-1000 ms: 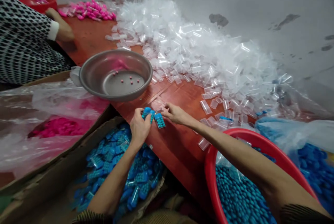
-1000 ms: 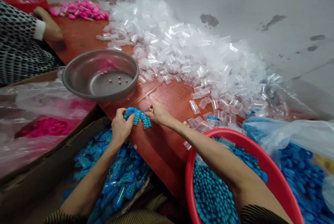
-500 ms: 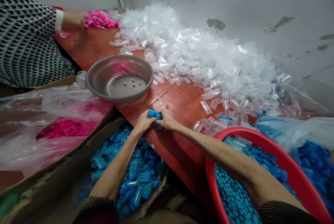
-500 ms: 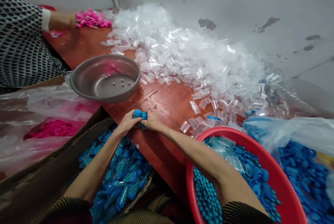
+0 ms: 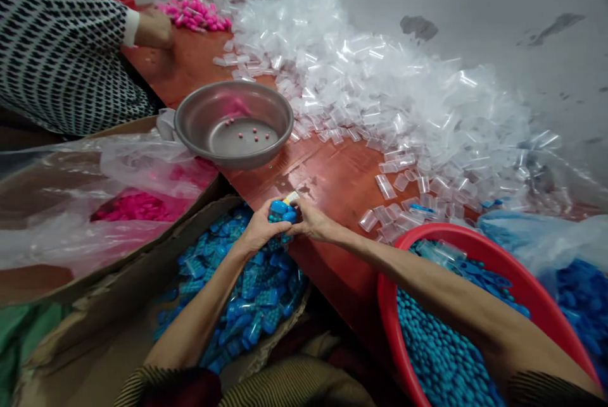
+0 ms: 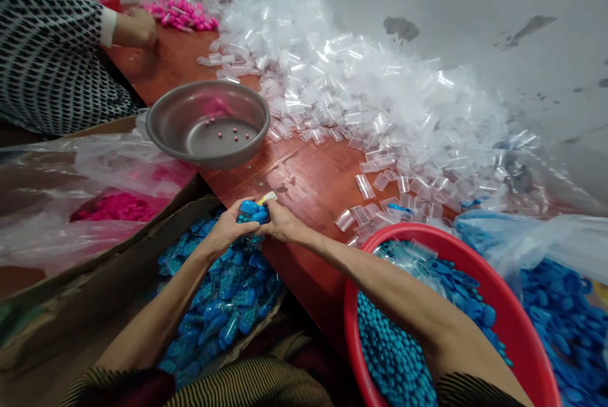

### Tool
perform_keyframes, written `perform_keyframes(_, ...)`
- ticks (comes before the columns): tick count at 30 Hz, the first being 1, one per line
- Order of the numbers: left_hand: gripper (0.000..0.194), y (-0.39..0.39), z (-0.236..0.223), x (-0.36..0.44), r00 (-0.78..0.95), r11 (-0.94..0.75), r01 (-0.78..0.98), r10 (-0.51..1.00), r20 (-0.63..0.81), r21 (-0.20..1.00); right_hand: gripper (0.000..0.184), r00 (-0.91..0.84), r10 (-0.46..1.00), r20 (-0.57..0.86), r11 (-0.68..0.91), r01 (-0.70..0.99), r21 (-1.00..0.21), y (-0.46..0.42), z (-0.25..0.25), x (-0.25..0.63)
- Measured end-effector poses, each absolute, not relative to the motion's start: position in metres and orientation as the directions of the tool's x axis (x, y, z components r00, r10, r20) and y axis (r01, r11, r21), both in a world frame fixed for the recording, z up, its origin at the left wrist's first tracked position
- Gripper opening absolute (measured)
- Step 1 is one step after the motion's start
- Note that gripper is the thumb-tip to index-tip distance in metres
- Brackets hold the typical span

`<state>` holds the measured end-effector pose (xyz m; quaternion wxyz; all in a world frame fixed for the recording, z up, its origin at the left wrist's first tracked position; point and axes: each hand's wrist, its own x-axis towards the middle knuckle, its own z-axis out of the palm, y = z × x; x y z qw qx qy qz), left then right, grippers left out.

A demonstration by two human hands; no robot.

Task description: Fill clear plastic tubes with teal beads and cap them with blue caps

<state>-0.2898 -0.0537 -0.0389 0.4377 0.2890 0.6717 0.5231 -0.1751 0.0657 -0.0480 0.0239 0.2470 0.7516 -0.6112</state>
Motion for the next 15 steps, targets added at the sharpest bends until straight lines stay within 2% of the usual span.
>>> perform_keyframes(4,0.059,-0.067,-0.031,-0.281,-0.510,0.326,0.167,0.836,-0.202,0.930,0.058,-0.888,0.248,-0.387,-0.025,0.394,-0.919,0.055,-0.045,-0.171)
perform_keyframes(7,0.054,-0.081,-0.030,-0.280,-0.514,0.349,0.254,0.838,-0.180,0.902,0.057,-0.873,0.220,-0.436,-0.075,0.430,-0.900,0.043,-0.046,-0.171)
perform_keyframes(9,0.055,-0.095,-0.034,-0.282,-0.487,0.356,0.257,0.851,-0.198,0.898,0.055,-0.853,0.220,-0.473,-0.046,0.475,-0.879,0.032,-0.050,-0.172)
perform_keyframes(15,0.063,-0.130,-0.053,-0.287,-0.467,0.442,0.124,0.816,-0.341,0.888,0.053,-0.826,0.145,-0.545,0.178,0.564,-0.807,0.004,-0.062,-0.173)
